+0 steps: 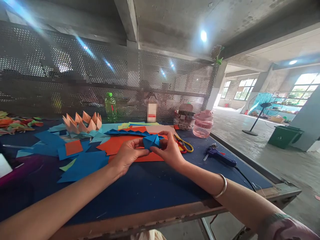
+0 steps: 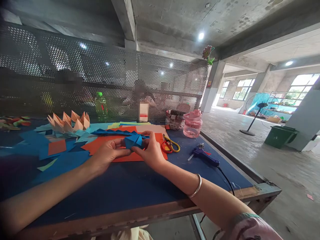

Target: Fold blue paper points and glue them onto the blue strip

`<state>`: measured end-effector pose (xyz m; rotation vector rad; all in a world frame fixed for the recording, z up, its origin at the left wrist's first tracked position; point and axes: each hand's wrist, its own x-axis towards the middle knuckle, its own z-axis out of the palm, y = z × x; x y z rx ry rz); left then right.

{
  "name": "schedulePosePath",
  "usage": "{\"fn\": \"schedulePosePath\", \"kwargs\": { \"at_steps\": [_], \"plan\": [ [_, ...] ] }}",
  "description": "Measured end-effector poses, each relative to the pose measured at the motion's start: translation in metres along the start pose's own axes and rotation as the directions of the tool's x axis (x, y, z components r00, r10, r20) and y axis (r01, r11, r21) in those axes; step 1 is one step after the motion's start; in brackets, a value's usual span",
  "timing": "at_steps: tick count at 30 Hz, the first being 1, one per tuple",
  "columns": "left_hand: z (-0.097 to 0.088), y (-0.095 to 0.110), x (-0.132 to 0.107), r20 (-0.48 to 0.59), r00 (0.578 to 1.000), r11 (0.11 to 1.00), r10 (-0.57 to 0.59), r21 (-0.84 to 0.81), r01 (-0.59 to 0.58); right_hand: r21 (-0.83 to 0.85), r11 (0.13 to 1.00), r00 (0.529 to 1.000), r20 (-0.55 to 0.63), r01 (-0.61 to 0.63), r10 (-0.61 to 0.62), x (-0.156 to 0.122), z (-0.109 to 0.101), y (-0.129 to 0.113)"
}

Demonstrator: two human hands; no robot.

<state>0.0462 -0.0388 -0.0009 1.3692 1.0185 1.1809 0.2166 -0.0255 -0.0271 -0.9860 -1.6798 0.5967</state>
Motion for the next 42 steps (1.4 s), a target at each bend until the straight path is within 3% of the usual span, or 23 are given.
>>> {"fn": "schedulePosePath", "kwargs": {
  "at_steps": [5,9,16,19,30,36,42],
  "plan": [
    [-0.001,0.0,0.001,-0.002,1.0,1.0,-0.011,0.002,0.011,0.072,0.995,0.996,0.065,-0.065,0.061,0.001,0.0,0.003],
    [0.0,0.002,0.001,0.005,0.999,0.999,-0.05,-0.009,0.05,0.085,0.996,0.998,0.055,-0.038,0.033,0.0,0.0,0.001],
    [-0.006,-0.004,0.006,0.158,0.964,0.969,-0.214,-0.088,0.229,0.042,0.999,1.0,0.02,-0.007,0.006,-0.001,-0.002,-0.006],
    [-0.007,-0.006,0.006,0.146,0.957,0.963,-0.251,-0.058,0.262,0.05,0.999,1.0,0.024,-0.006,0.005,-0.002,-0.002,-0.008],
    [-0.005,-0.004,0.009,0.052,0.986,0.972,-0.158,0.186,0.146,0.116,0.993,0.995,0.104,-0.018,0.006,-0.003,0.003,-0.004],
    [-0.005,-0.011,0.01,0.072,0.997,0.962,0.001,0.274,-0.02,0.041,0.998,0.992,0.126,-0.037,0.031,-0.003,0.003,-0.002],
    [-0.014,-0.021,0.019,0.124,0.989,0.917,0.086,0.379,-0.127,0.0,1.0,0.99,0.138,-0.028,0.028,-0.003,0.002,-0.007]
  ]
}}
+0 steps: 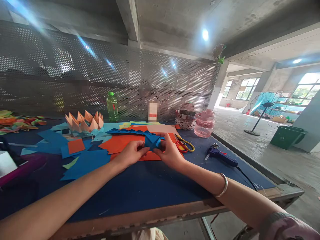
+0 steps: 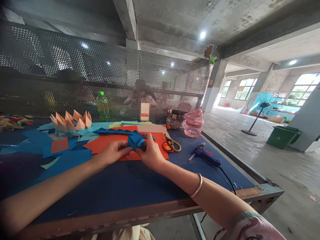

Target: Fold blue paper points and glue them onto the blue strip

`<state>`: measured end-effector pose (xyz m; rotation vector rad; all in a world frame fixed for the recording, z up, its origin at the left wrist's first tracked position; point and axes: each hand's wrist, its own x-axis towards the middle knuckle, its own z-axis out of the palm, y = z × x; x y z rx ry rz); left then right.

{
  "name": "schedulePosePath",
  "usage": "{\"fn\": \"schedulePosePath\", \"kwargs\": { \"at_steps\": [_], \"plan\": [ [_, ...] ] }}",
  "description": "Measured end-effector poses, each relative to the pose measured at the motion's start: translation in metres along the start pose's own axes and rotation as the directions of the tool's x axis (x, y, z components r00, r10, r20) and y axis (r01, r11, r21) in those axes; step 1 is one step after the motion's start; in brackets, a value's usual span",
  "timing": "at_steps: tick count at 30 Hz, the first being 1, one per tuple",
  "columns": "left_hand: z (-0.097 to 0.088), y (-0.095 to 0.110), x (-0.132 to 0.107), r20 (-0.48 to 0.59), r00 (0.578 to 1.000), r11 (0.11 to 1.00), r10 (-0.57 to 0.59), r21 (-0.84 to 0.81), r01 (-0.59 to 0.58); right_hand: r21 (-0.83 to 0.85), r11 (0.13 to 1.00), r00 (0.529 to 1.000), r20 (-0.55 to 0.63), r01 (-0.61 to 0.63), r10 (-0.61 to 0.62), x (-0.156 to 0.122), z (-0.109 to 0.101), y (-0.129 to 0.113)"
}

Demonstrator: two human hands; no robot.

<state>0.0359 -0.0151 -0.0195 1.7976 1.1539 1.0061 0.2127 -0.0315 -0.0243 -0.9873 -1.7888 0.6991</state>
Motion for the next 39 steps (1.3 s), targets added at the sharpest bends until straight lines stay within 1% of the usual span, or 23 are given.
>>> {"fn": "schedulePosePath", "kwargs": {
  "at_steps": [2,6,8,11,15,18,21,23,25,28,30,32,35,37,39],
  "plan": [
    [-0.002,-0.002,0.001,-0.004,1.0,0.999,0.008,0.04,-0.008,0.027,1.0,1.0,0.016,-0.007,0.007,0.001,0.0,0.001],
    [-0.004,0.0,0.0,0.019,1.0,0.997,-0.024,0.077,0.022,0.079,0.996,0.999,0.048,-0.028,0.024,0.002,0.001,0.008],
    [-0.004,0.004,-0.001,0.013,0.999,0.998,-0.035,0.059,0.034,0.086,0.996,0.998,0.052,-0.028,0.023,0.003,0.0,0.011],
    [-0.004,0.011,-0.003,0.018,0.999,0.999,-0.032,-0.009,0.032,0.085,0.996,0.997,0.071,-0.004,-0.002,0.004,-0.001,0.011],
    [-0.007,0.014,-0.003,0.108,0.993,0.997,-0.044,-0.059,0.05,0.083,0.996,0.995,0.098,0.015,-0.023,0.005,-0.004,0.009],
    [-0.01,0.013,-0.002,0.129,0.991,0.998,-0.038,-0.052,0.045,0.098,0.995,0.997,0.07,0.015,-0.021,0.007,-0.008,0.008],
    [-0.014,0.013,0.0,0.107,0.994,0.998,-0.035,-0.049,0.04,0.1,0.995,0.999,0.025,0.029,-0.031,0.008,-0.011,0.007],
    [-0.015,0.015,0.0,0.083,0.994,0.993,-0.069,-0.095,0.077,0.111,0.993,0.999,0.026,0.026,-0.029,0.008,-0.012,0.006],
    [-0.016,0.017,0.0,0.07,0.991,0.97,-0.115,-0.205,0.127,0.13,0.991,0.998,0.052,0.031,-0.038,0.006,-0.011,0.005],
    [-0.015,0.02,-0.002,0.055,0.976,0.895,-0.21,-0.39,0.214,0.105,0.993,0.994,0.092,0.055,-0.064,0.001,-0.007,0.002],
    [-0.013,0.021,-0.004,0.056,0.955,0.84,-0.292,-0.463,0.284,0.072,0.995,0.994,0.089,0.064,-0.071,-0.001,-0.005,0.001],
    [-0.012,0.023,-0.006,0.1,0.935,0.801,-0.34,-0.49,0.344,0.062,0.996,0.995,0.072,0.059,-0.063,-0.001,-0.005,0.0],
    [-0.01,0.024,-0.008,0.191,0.923,0.782,-0.333,-0.49,0.384,0.067,0.997,0.997,0.061,0.042,-0.046,0.0,-0.006,0.001],
    [-0.009,0.024,-0.008,0.191,0.922,0.784,-0.336,-0.486,0.386,0.059,0.997,0.997,0.052,0.045,-0.049,0.0,-0.006,0.001],
    [-0.01,0.023,-0.008,0.147,0.927,0.793,-0.344,-0.484,0.371,0.035,0.997,0.997,0.025,0.075,-0.076,0.0,-0.006,0.001]
  ]
}}
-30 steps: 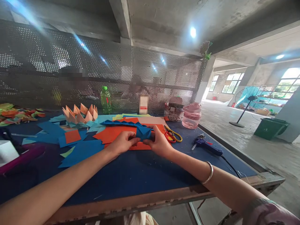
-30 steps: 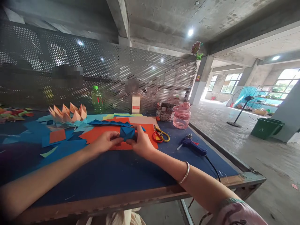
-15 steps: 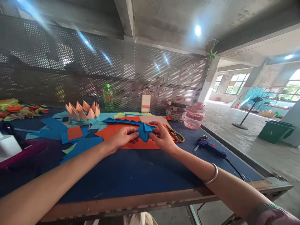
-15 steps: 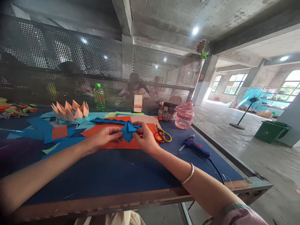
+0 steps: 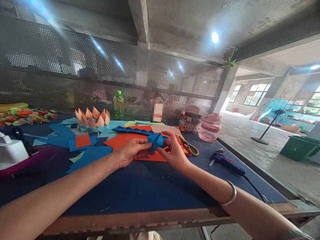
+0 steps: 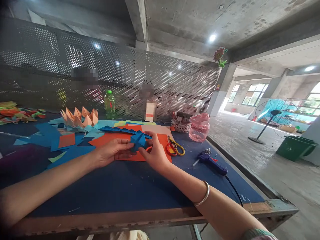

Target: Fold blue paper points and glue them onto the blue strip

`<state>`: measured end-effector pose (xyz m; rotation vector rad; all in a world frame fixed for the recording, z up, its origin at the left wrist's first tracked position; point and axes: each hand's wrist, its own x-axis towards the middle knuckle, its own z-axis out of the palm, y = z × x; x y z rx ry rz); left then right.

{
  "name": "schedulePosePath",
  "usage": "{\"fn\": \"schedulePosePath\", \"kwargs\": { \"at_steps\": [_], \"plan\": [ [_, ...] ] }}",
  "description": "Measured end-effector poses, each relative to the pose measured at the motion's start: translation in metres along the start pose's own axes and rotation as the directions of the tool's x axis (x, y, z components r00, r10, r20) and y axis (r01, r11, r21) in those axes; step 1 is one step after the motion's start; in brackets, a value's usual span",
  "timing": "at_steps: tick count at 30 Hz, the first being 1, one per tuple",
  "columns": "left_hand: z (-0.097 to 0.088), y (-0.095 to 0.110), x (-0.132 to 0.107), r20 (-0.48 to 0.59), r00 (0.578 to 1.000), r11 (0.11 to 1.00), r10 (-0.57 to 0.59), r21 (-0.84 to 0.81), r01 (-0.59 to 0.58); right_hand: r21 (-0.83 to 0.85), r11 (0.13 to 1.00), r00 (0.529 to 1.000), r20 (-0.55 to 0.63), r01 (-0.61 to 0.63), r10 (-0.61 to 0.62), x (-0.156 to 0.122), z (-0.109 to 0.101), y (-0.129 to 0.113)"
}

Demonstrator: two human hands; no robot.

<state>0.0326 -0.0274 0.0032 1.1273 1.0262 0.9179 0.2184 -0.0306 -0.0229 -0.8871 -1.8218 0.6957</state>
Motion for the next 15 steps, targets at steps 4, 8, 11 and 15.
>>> {"fn": "schedulePosePath", "kwargs": {
  "at_steps": [4,8,11,15],
  "plan": [
    [-0.003,-0.0004,0.002,-0.047,0.998,0.999,0.037,0.029,-0.036,-0.187,0.968,0.978,-0.089,0.167,-0.186,-0.0007,-0.003,-0.0047],
    [-0.0041,-0.0022,0.0029,-0.024,0.997,0.993,0.076,0.096,-0.073,-0.395,0.866,0.938,-0.03,0.307,-0.345,-0.0003,-0.0066,-0.0064],
    [-0.0024,-0.002,0.0018,0.0,0.997,0.99,0.075,0.12,-0.074,-0.414,0.85,0.939,0.042,0.327,-0.34,-0.0002,-0.0059,-0.0031],
    [-0.0002,0.0008,-0.0016,0.013,0.998,0.992,0.063,0.106,-0.064,-0.374,0.875,0.949,0.055,0.307,-0.309,-0.0003,-0.0036,0.0021]
  ]
}}
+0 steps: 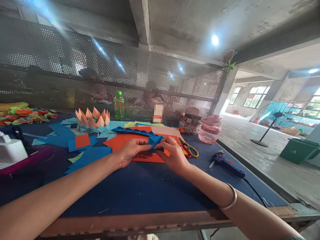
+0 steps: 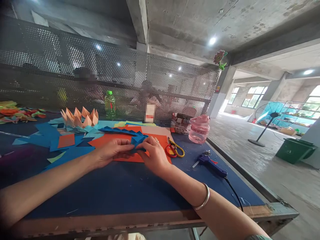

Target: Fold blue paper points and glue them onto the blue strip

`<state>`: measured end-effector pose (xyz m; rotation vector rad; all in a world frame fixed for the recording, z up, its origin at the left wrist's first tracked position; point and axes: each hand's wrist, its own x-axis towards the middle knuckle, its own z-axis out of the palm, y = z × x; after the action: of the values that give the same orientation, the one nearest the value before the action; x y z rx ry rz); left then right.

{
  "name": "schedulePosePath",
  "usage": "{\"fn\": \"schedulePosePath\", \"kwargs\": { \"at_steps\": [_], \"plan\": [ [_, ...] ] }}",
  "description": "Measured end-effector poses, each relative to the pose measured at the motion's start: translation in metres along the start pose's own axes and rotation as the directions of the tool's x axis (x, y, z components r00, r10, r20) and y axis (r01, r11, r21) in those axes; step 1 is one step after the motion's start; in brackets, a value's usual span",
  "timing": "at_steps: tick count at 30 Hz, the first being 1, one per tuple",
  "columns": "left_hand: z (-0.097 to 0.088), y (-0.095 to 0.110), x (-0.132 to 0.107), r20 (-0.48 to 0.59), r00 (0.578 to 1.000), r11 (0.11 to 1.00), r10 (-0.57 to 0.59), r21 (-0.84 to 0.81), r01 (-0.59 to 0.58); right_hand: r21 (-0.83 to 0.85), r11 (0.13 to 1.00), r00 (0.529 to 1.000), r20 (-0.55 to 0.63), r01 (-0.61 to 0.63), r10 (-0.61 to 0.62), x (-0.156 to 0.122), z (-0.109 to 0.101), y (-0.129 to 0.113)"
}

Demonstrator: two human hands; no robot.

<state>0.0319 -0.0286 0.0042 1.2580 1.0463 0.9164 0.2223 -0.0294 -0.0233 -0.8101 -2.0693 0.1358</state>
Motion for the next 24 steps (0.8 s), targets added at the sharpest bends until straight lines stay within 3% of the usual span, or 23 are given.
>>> {"fn": "schedulePosePath", "kwargs": {
  "at_steps": [24],
  "plan": [
    [-0.0001,-0.0042,0.0017,0.109,0.992,0.996,-0.067,0.057,0.061,0.157,0.971,0.977,-0.08,-0.182,0.196,0.0016,0.0046,-0.0037]
  ]
}}
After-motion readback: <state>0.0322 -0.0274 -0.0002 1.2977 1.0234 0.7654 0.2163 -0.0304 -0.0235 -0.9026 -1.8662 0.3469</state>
